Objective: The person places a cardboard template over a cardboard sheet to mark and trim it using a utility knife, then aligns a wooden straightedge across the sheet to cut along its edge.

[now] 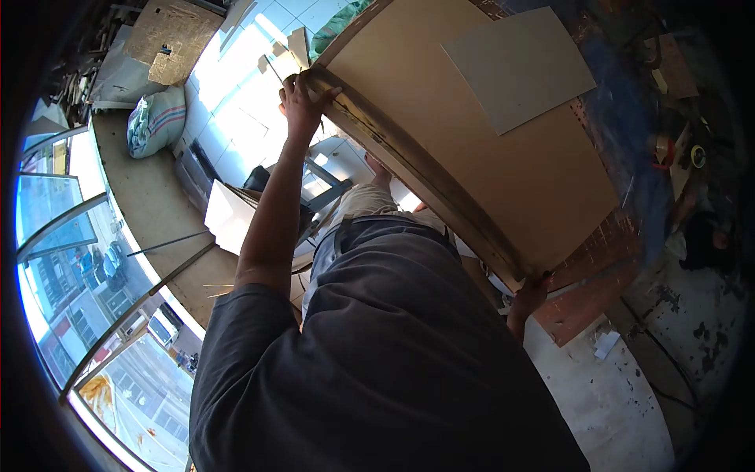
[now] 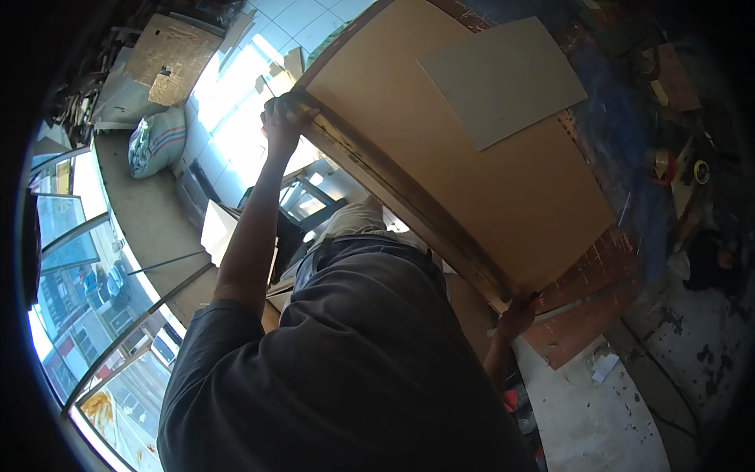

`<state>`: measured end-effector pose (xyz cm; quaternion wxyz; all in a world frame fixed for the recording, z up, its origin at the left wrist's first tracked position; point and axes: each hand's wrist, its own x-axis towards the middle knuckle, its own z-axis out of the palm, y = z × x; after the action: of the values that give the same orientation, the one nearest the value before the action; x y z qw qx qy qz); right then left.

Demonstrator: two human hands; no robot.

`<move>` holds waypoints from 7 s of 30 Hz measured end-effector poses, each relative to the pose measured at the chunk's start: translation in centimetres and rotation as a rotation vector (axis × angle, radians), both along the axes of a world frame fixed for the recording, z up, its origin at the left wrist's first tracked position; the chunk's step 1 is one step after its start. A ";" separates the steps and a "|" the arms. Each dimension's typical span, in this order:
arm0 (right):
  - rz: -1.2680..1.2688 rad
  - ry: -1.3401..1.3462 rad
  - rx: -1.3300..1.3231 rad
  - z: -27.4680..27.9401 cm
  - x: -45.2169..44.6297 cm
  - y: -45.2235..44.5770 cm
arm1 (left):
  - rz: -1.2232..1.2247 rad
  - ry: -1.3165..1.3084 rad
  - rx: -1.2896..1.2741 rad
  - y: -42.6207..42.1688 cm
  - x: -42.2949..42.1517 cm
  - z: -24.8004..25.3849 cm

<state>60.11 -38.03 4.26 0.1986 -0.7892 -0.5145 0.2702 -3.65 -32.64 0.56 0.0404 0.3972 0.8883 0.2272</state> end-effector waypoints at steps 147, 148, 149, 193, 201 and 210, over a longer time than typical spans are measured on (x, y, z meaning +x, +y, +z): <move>1.477 -0.345 -0.155 1.5 -55.4 18.9 | -0.079 -0.348 -0.409 -0.7 13.5 4.2; 1.485 -0.311 -0.139 1.3 -55.4 19.0 | -0.078 -0.346 -0.416 -0.6 13.4 4.2; 1.486 -0.311 -0.141 1.2 -55.3 19.0 | -0.076 -0.342 -0.423 -0.6 13.4 4.2; 1.494 -0.279 -0.051 6.3 -45.1 19.8 | -0.058 -0.279 -0.415 -0.7 14.1 3.6; 1.516 -0.331 -0.051 2.0 -54.5 19.8 | -0.027 -0.295 -0.393 -0.7 13.9 4.2; 1.631 -0.444 -0.178 1.1 -55.6 20.3 | -0.021 -0.282 -0.356 -0.8 14.3 3.2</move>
<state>4.51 -17.77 5.34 -0.2268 -0.2186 -0.9262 0.2070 10.61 -33.48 3.78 0.2361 0.3570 0.8958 0.1198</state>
